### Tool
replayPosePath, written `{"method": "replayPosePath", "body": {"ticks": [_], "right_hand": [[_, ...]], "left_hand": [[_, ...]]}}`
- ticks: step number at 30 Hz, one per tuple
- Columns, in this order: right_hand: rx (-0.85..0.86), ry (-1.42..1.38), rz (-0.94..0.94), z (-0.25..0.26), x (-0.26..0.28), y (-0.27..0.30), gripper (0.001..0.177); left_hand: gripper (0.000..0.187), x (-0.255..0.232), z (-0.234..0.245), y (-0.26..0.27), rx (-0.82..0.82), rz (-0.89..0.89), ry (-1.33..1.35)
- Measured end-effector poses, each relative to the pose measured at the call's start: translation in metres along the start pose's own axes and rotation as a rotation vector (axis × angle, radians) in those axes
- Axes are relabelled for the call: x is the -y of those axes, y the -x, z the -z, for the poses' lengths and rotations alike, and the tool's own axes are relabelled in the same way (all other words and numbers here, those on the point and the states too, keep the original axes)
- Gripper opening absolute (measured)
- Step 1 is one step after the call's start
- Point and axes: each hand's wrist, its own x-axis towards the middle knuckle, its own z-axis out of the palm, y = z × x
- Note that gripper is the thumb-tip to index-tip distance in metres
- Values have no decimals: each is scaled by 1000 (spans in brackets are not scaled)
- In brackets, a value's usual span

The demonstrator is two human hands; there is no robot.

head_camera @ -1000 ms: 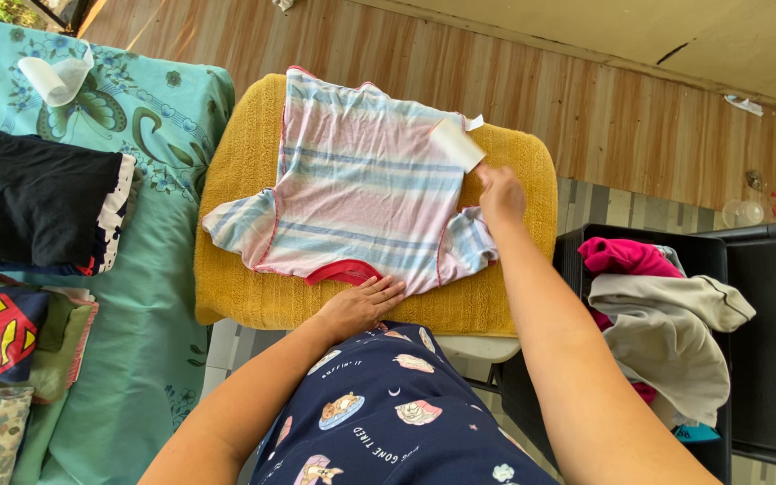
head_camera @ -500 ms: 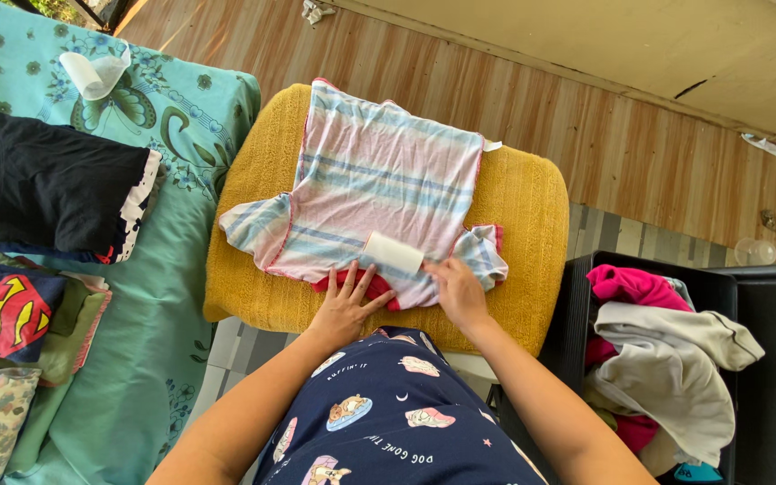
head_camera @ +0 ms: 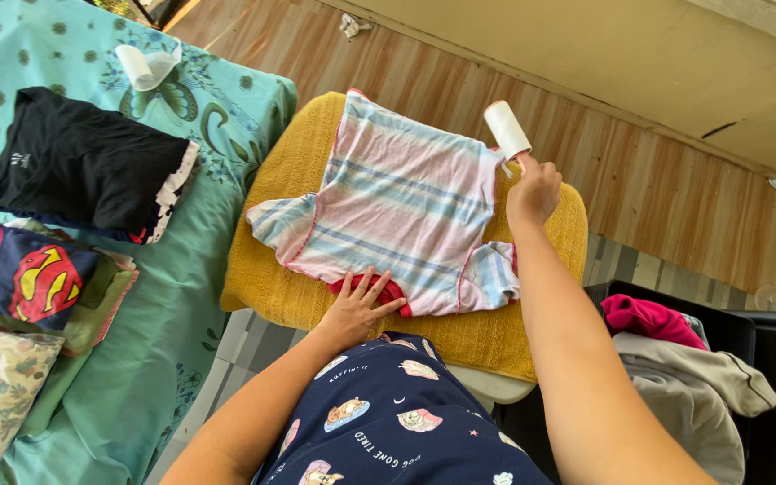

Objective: The person uses a lint roller to remove debris from a black shirt and a striped t-shirt on a yellow surface, then folds the black shirt and the striped t-shirt by hand.

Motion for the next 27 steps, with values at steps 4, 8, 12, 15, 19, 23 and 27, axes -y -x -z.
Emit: {"method": "replayPosePath", "body": {"ticks": [4, 8, 12, 15, 19, 23, 27], "right_hand": [[243, -227, 282, 22, 42, 75, 28], [635, -367, 205, 43, 99, 186, 29], [549, -267, 193, 17, 93, 163, 30], [469, -186, 172, -17, 76, 110, 23], [338, -284, 107, -53, 54, 40, 22], [396, -126, -188, -52, 56, -13, 27], [158, -83, -5, -40, 74, -13, 33]], "left_hand": [[101, 9, 13, 15, -22, 127, -8], [87, 22, 3, 26, -163, 57, -36], [76, 28, -15, 26, -227, 52, -222], [75, 30, -16, 25, -223, 45, -65], [82, 31, -13, 25, -140, 51, 126], [77, 31, -19, 26, -200, 48, -233], [91, 40, 4, 27, -39, 50, -28]]}}
